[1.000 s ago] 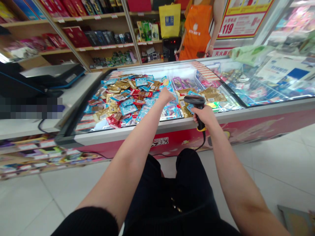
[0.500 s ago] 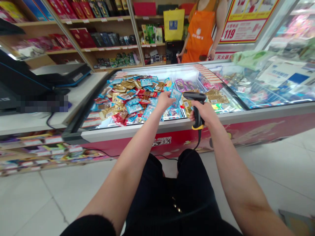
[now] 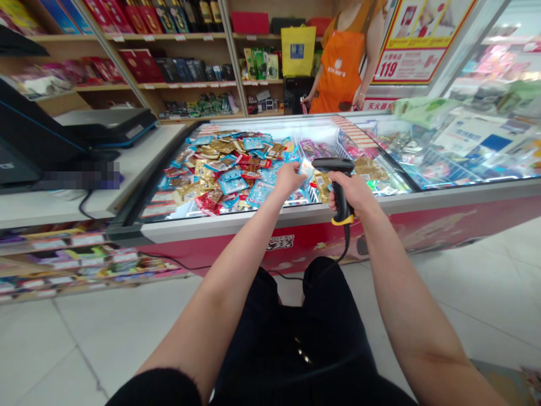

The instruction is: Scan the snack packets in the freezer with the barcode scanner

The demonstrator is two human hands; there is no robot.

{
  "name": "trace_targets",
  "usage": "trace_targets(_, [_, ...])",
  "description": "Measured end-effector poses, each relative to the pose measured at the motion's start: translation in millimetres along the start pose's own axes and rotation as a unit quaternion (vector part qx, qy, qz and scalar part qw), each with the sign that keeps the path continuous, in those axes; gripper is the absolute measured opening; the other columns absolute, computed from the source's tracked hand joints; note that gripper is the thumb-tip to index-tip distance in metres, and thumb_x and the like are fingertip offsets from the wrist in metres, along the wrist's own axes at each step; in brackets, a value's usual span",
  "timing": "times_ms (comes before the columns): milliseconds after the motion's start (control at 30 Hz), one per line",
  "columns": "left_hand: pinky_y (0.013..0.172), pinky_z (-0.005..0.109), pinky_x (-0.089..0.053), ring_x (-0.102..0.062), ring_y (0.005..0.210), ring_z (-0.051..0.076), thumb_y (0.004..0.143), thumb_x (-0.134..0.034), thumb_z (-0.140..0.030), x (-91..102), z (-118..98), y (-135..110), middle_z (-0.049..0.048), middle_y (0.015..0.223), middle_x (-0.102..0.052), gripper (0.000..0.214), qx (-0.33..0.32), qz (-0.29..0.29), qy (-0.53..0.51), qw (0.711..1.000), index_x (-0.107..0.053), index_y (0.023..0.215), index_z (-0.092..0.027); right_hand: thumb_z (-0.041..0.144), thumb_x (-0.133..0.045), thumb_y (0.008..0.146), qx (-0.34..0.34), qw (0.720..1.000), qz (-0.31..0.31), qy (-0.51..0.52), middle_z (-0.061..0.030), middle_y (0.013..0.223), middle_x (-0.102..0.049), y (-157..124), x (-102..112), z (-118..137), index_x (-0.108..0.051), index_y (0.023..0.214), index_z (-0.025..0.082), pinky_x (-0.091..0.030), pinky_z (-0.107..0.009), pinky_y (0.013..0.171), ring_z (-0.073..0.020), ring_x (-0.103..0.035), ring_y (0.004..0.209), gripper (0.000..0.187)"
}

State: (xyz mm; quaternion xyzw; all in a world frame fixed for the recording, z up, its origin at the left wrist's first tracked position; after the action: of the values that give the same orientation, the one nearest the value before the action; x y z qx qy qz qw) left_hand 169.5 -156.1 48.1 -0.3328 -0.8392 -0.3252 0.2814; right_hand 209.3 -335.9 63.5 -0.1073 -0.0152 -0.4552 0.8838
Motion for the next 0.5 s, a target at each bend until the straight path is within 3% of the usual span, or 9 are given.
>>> trace_targets(500, [0.063,0.027,-0.032,-0.043,0.062,0.013,0.069,-0.061,-0.018,-5.8,-0.1,0.2,-0.0028,0.059,-0.047,0.018,-0.004,-0.012,-0.005,1.0,-0.045,0.06,-0.019,0.033,-0.058,0.083,0.004,1.0,-0.004,0.019,-0.0034,0.046,-0.058,-2.6,2.2,0.2,-0.057,0.059,0.014,-0.049,-0.027,0.033,-0.0153,-0.055,0.034,0.03])
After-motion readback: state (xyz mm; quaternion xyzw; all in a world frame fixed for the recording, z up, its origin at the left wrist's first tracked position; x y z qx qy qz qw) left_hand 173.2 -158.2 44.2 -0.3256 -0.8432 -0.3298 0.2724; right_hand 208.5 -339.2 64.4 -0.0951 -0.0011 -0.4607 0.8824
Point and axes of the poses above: each hand's wrist, its own y-axis towards the middle knuckle, its own x-axis out of the back of the hand, z = x × y, the point moved 4 cm from there along y, towards the middle knuckle
